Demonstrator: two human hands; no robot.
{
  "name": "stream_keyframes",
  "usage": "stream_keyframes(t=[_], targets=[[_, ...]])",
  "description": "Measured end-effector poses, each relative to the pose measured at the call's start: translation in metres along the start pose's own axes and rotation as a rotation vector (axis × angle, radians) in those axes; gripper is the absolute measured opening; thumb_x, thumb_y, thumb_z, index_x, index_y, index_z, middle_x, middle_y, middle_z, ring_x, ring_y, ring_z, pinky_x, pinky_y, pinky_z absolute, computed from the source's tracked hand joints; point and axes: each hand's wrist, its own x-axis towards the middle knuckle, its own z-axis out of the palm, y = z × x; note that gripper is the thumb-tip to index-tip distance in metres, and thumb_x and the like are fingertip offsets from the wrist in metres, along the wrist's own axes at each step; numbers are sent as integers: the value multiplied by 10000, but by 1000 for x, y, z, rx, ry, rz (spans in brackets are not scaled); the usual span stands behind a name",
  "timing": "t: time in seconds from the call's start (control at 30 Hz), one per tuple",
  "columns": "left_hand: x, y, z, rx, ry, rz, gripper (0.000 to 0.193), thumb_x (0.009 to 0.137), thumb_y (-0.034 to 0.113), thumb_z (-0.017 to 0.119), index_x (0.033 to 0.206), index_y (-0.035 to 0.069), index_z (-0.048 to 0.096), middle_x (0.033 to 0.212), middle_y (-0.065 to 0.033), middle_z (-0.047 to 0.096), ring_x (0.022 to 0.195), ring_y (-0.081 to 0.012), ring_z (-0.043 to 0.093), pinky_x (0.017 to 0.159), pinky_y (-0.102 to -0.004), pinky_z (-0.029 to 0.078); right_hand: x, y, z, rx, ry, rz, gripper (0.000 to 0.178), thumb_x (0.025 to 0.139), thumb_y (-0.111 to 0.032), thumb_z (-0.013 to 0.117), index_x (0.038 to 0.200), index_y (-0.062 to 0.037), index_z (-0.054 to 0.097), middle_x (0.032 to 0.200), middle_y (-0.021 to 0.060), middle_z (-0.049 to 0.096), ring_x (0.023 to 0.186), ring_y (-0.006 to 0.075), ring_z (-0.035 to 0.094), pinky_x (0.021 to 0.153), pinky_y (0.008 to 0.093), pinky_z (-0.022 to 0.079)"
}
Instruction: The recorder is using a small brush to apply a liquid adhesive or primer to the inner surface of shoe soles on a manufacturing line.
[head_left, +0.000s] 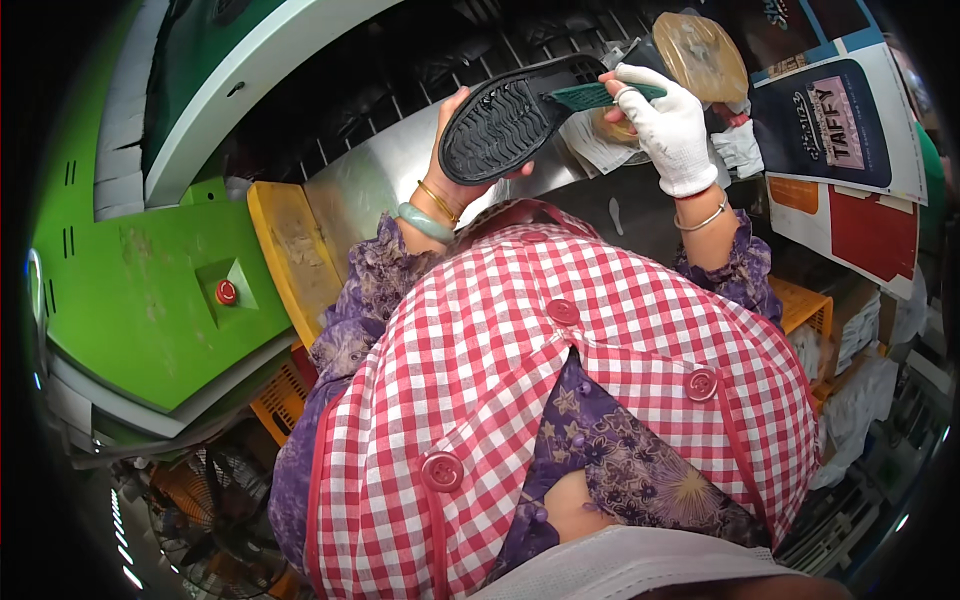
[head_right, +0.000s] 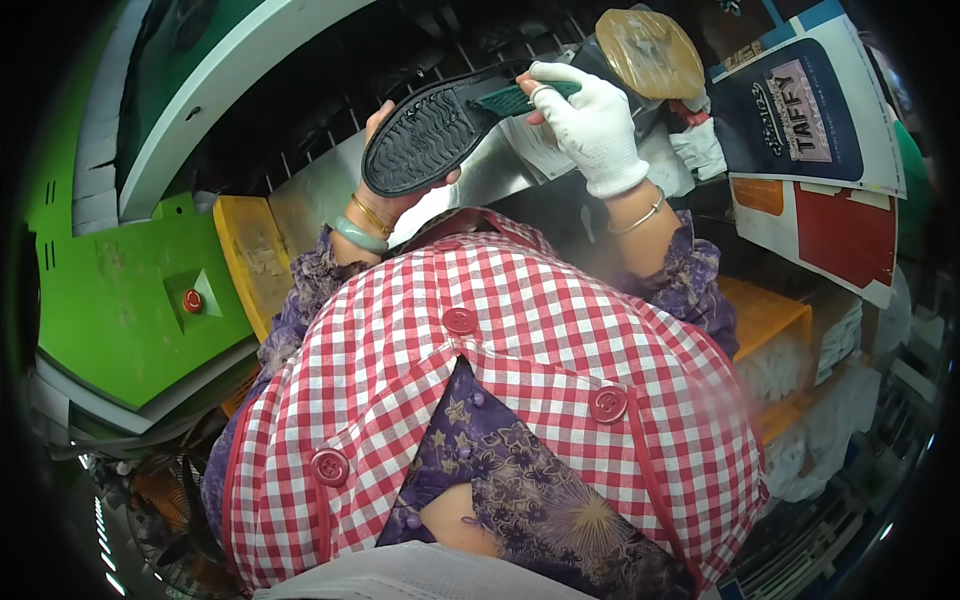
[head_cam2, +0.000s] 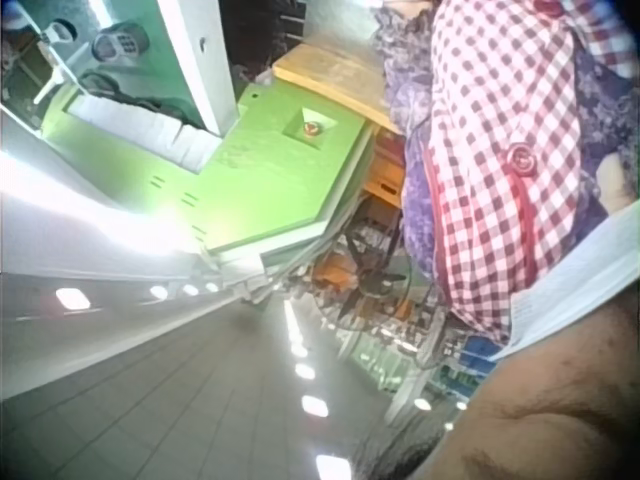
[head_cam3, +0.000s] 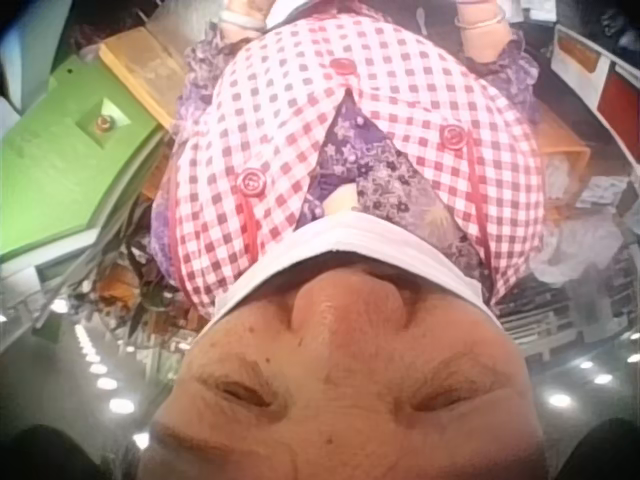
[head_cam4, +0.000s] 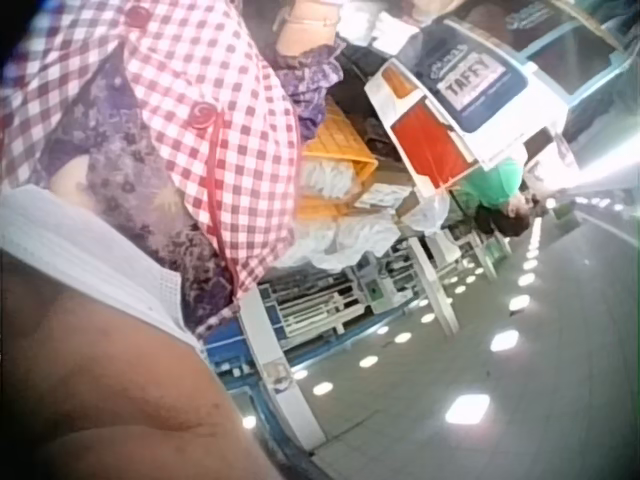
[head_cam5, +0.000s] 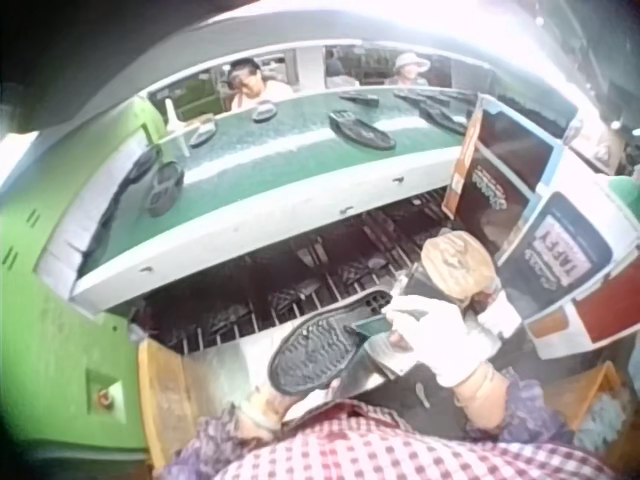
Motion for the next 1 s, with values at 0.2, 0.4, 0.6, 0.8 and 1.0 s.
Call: stream_keyframes(t=[0.2,0.4,0.6,0.8,1.0], targets=[[5,2,11,-52,38,-19,591,860,572,317,1078,89,578,963,-116,625,801,-279,606,620,-430,505,-28,-6,49,-48,-5,-281,158,818,19,588,966,28,643,849,103,661,674,98,625,589,193,490],[12,10,5,-7,85,4,602,846,604,305,1062,119,587,932,-73,632,815,-237,598,624,-367,485,-37,-15,46,33,-287,-221,161,822,11,591,974,39,639,877,126,665,735,127,644,655,224,516],[11,13,7,45,20,-42,614,852,606,282,1077,117,578,939,-93,632,771,-282,608,602,-393,501,-10,-14,28,177,-269,71,196,838,-103,616,1000,6,630,717,29,646,590,26,551,494,149,368],[5,19,17,-29,-18,13,575,893,541,305,1125,79,555,978,-114,634,780,-263,635,634,-428,535,4,-19,3,58,136,-151,206,853,-150,619,984,9,623,834,45,635,607,67,590,497,157,389],[3,61,84,100,-183,210,601,890,527,303,1214,51,477,1048,-143,603,824,-274,627,727,-451,530,-9,-44,-14,450,747,-453,234,928,-211,504,1060,-28,566,965,70,611,730,145,617,585,216,499]])
